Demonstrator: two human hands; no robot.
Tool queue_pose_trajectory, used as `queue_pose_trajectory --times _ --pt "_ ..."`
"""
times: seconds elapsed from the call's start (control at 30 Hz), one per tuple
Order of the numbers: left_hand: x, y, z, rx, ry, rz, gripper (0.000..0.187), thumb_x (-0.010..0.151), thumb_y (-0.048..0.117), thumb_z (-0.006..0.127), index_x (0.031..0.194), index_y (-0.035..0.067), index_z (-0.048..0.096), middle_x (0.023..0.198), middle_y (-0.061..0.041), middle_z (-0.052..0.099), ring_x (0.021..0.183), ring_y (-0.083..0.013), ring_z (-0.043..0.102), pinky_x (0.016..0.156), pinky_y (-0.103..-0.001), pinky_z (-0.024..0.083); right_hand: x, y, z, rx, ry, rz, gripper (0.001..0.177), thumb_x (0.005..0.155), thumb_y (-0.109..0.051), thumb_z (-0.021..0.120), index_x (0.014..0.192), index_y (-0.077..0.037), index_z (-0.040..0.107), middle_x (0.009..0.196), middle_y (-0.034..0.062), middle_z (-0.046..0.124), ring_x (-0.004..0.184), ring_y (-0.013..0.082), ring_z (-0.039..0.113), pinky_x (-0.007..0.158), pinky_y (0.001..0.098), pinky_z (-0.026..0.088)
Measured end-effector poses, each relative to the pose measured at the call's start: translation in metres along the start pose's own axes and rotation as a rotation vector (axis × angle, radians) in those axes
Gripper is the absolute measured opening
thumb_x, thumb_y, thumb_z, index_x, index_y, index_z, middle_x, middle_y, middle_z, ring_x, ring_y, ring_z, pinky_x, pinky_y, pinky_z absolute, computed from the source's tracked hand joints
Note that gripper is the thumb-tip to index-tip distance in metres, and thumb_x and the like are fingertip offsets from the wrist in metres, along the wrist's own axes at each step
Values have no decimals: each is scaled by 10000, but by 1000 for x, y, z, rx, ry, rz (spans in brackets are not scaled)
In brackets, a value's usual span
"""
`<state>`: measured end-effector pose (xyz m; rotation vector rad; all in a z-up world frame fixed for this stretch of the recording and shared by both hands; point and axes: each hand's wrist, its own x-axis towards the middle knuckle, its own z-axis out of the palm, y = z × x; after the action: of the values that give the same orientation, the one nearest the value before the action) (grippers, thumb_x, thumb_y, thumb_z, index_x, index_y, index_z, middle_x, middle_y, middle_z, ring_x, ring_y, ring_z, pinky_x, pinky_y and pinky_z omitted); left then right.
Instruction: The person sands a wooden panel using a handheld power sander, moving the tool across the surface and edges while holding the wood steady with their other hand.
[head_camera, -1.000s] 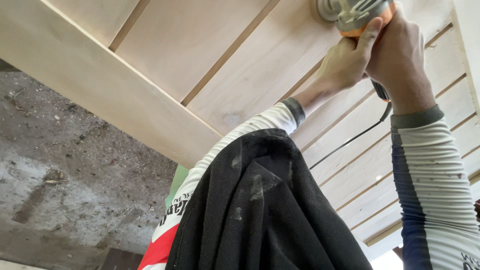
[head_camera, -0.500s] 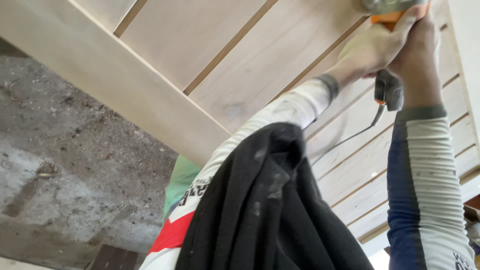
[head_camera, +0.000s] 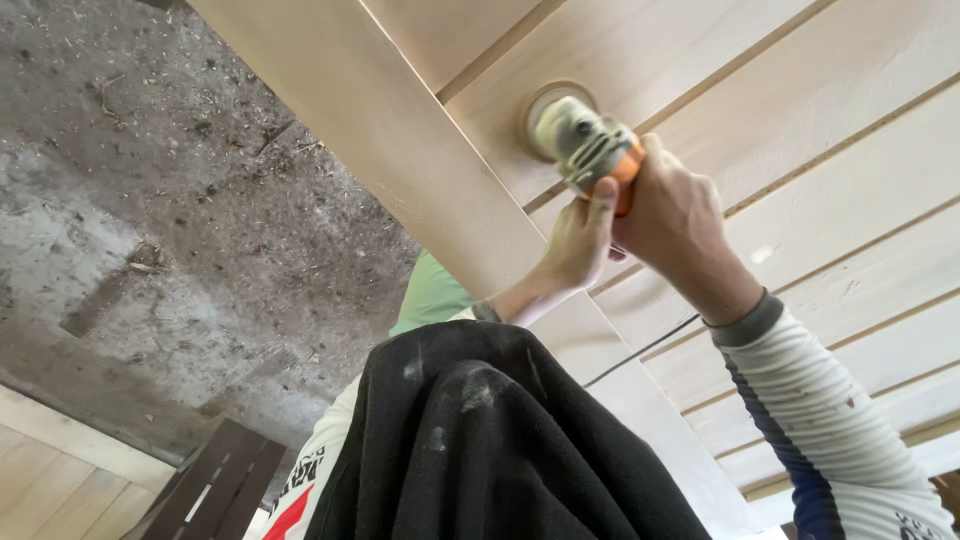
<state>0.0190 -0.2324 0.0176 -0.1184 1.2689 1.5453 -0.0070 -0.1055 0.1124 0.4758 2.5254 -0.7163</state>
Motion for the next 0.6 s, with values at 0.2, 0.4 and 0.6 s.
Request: queue_pose_trajectory --times 0.2,0.4,0.6 --pt "-19 -7 10 -265 24 181 1039 935 808 286 1429 -103 348 1065 -173 639 830 -225 739 654 -323 670 -4 1 7 -161 -40 -116 427 896 -250 781 1102 54 563 777 144 652 539 251 659 484 376 560" --pt "19 -1 42 -147 -31 123 1126 859 880 267 1400 -104 351 950 -179 658 767 -236 759 616 -326 693 0 51 -3 -166 40 -149 453 937 -264 783 1097 87 546 801 148 665 551 206 653 459 307 560" --pt "82 17 86 86 -75 -5 1060 861 857 235 1190 -91 575 702 -187 725 598 -267 759 478 -367 597 4 109 -33 -69 148 15 446 1043 -278 791 1129 80 541 806 172 698 647 262 715 544 349 585"
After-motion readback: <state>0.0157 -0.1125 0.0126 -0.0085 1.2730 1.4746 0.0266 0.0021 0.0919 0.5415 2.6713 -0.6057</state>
